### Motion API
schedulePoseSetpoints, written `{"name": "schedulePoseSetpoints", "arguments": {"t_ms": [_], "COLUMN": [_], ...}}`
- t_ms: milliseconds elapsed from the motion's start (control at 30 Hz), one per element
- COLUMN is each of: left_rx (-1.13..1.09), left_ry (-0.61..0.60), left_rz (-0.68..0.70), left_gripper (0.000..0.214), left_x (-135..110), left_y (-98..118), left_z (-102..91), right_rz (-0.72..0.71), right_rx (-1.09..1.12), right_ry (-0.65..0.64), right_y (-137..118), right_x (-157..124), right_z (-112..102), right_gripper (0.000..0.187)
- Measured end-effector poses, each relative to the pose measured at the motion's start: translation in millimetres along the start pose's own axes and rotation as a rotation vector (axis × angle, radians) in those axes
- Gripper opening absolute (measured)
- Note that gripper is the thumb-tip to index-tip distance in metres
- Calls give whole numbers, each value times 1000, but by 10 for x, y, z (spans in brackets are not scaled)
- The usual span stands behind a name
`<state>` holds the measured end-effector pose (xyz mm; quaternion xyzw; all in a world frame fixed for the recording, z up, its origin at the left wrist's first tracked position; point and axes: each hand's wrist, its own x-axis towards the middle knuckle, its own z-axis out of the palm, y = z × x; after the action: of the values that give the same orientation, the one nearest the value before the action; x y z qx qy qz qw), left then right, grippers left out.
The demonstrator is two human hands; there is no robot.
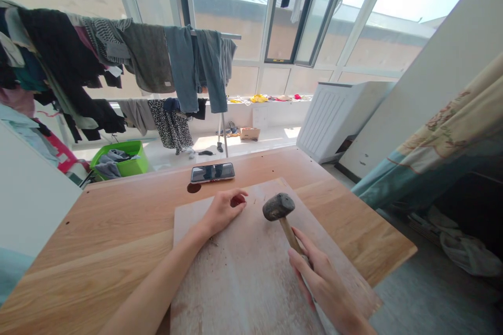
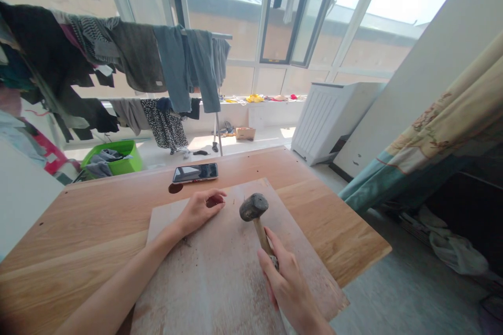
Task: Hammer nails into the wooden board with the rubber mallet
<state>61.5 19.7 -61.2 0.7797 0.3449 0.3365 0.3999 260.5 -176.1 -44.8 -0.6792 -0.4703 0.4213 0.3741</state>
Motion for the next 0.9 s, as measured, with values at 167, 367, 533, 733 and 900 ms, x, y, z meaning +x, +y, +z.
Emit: {"name": "schedulePoseSetpoints", "arguments": {"t_ms": [167,367,533,733,900], "left_rx": [-21,-34,-58,-44,245], "left_ry": [13,4,0,-40,-222], "left_rz": [-5,-21,-4,-12,35], "left_gripper": [20,29,35,39,16], "left_x": [1,16,38,46,-89], "left_y": [-8,-8,-80,-5,285], "left_z": [5,3,29,-40,-507], "right_rz": [-50,-122,-73,-80,-62], "right_rx": [2,-115,-217,-172,-117], "right_ry": [4,-49,-33,-21,-8], "right_y": [-267,-481,-443,-363,-181], "right_x": [134,308,310,232,55], "right_z": [51,140,197,202,95], "right_gripper": [66,59,62,63,66]}}
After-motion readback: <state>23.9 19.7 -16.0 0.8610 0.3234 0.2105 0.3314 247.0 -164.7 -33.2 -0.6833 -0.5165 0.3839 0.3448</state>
